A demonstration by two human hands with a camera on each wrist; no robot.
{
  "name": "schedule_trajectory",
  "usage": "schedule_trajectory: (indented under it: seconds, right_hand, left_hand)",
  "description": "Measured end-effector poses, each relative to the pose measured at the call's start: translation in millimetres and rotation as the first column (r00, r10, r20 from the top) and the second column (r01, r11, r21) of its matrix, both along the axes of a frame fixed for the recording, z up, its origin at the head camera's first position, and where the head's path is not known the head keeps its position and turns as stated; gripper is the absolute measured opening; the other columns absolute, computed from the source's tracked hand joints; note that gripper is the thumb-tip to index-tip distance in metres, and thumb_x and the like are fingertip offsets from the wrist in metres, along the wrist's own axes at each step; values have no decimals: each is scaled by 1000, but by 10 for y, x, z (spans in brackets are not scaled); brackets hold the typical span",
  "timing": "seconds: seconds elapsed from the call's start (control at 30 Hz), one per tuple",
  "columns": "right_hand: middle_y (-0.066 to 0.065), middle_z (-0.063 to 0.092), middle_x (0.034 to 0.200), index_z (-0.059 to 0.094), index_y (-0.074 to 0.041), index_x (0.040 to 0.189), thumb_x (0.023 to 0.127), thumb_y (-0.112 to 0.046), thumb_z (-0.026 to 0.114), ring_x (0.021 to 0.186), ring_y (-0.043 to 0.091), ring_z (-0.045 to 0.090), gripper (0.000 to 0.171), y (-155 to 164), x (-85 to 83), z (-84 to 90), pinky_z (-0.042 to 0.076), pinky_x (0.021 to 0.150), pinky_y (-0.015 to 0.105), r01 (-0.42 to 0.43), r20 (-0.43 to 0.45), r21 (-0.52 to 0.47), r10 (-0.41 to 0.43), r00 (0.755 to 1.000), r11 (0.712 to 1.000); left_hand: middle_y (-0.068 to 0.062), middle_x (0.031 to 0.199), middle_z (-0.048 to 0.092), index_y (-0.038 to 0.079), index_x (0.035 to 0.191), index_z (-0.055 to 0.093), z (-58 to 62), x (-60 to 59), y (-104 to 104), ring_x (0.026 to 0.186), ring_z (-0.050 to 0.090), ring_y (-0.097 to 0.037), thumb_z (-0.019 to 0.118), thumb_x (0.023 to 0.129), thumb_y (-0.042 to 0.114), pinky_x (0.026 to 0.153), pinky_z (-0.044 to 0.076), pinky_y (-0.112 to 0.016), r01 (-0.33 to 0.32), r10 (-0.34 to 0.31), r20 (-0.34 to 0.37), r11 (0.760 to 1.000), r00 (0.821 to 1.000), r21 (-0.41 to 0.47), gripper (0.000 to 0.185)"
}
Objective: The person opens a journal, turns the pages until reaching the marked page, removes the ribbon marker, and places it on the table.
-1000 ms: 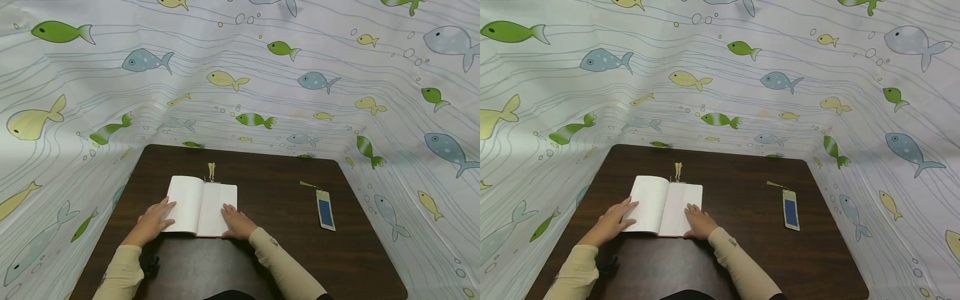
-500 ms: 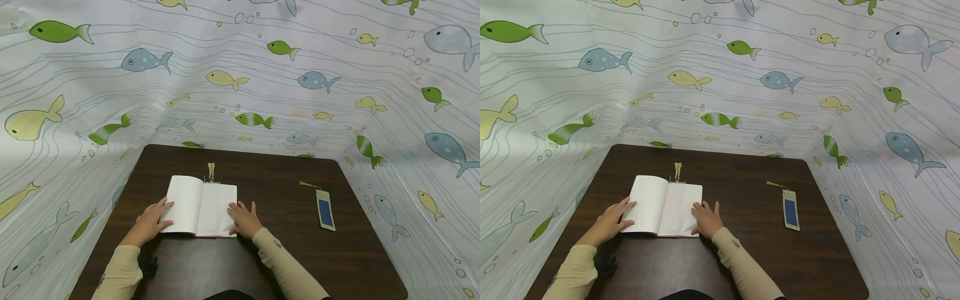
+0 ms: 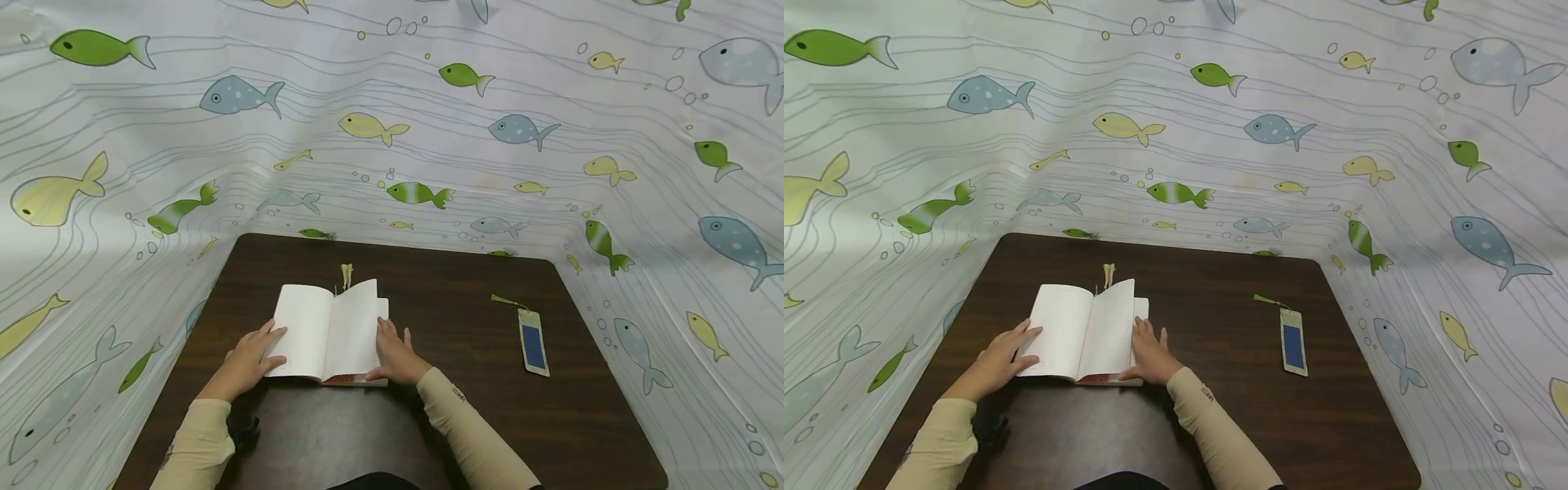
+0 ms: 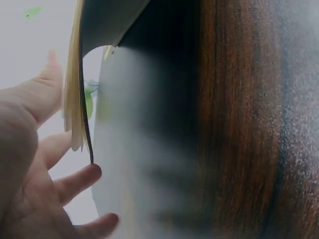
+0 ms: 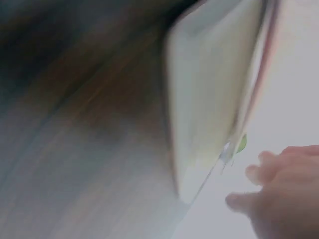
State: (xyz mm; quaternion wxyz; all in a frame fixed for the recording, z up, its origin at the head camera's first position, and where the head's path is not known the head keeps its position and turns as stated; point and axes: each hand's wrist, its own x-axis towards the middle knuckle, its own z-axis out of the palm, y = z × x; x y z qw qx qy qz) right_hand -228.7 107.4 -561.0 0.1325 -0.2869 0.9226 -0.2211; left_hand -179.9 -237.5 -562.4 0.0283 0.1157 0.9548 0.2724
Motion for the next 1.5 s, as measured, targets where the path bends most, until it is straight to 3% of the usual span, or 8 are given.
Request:
schedule_trajectory:
  seconds: [0.1, 0.23, 0.5, 0.63, 0.87, 1.1, 1.3, 1.5]
  right_hand:
    - [19, 2, 169, 1, 1, 161, 85, -33, 84, 156, 33, 3, 118, -64, -11, 119, 9, 123, 58, -60, 185, -197, 97, 978, 979]
    - [9, 2, 171, -2, -10, 164, 87, -31, 82, 156, 24, 8, 116, -223, 15, 139, 19, 123, 46, -117, 258, -335, 210, 943, 935]
    - [8, 7, 171, 18, -15, 164, 98, -41, 65, 157, 28, 8, 86, -579, 163, -20, 19, 122, 54, -336, 56, -136, 346, 937, 932]
    - [3, 11, 171, 26, -19, 163, 98, -45, 63, 157, 23, 10, 78, -677, 217, -46, 18, 121, 60, -350, -10, 0, 350, 937, 937]
    - [2, 44, 158, 50, -13, 151, 102, -36, 60, 146, 13, 38, 55, -701, 225, -57, 28, 118, 57, -259, -150, -46, 250, 957, 965]
    - [12, 61, 139, 64, -3, 133, 100, -14, 66, 132, 27, 55, 35, -499, 138, -97, 43, 111, 38, 12, -295, -154, -58, 954, 988]
    - [21, 48, 151, 49, 7, 145, 94, -10, 73, 142, 33, 43, 59, -194, 123, -210, 38, 115, 41, 21, -217, 30, -14, 976, 999]
    - [19, 52, 149, 49, 7, 146, 92, -6, 74, 140, 31, 47, 61, -111, 115, -163, 38, 115, 40, 28, -208, 55, -16, 978, 998]
  left_hand:
    - [-31, 161, 24, 4, 152, 45, 39, 3, 13, 139, 27, -59, 49, 108, 35, 93, 26, -87, -13, 9, 59, 998, 998, 64, 54]
    - [-31, 163, 17, 2, 153, 41, 93, 23, 36, 142, 19, -59, 20, 113, 39, 97, 16, -89, -37, 20, 114, 988, 993, 151, 58]
    - [-37, 160, 17, -8, 154, 32, 164, 13, 46, 144, 16, -61, 5, 111, 45, 107, 15, -81, -4, -16, 65, 956, 998, 293, 73]
    - [-42, 158, 15, -16, 154, 18, 188, -24, 61, 145, 15, -60, 19, 113, 41, 113, 15, -73, -4, -31, 94, 935, 995, 353, 70]
    - [-41, 156, 23, -8, 157, 13, 69, -51, 44, 137, 32, -62, 66, 100, 27, 103, 32, -76, -15, -1, 106, 989, 994, 150, 85]
    - [-37, 158, 22, 3, 154, 39, 3, -43, 16, 136, 29, -64, 70, 95, 34, 90, 29, -88, 14, -16, 98, 1000, 995, 21, 73]
    - [-39, 156, 26, 4, 153, 40, 7, -28, -7, 135, 31, -64, 71, 95, 32, 89, 32, -86, 12, -13, 96, 1000, 995, 6, 72]
    - [-36, 157, 24, 3, 152, 42, 9, -14, -19, 137, 26, -61, 73, 94, 33, 91, 29, -87, 0, -1, 73, 1000, 997, 23, 72]
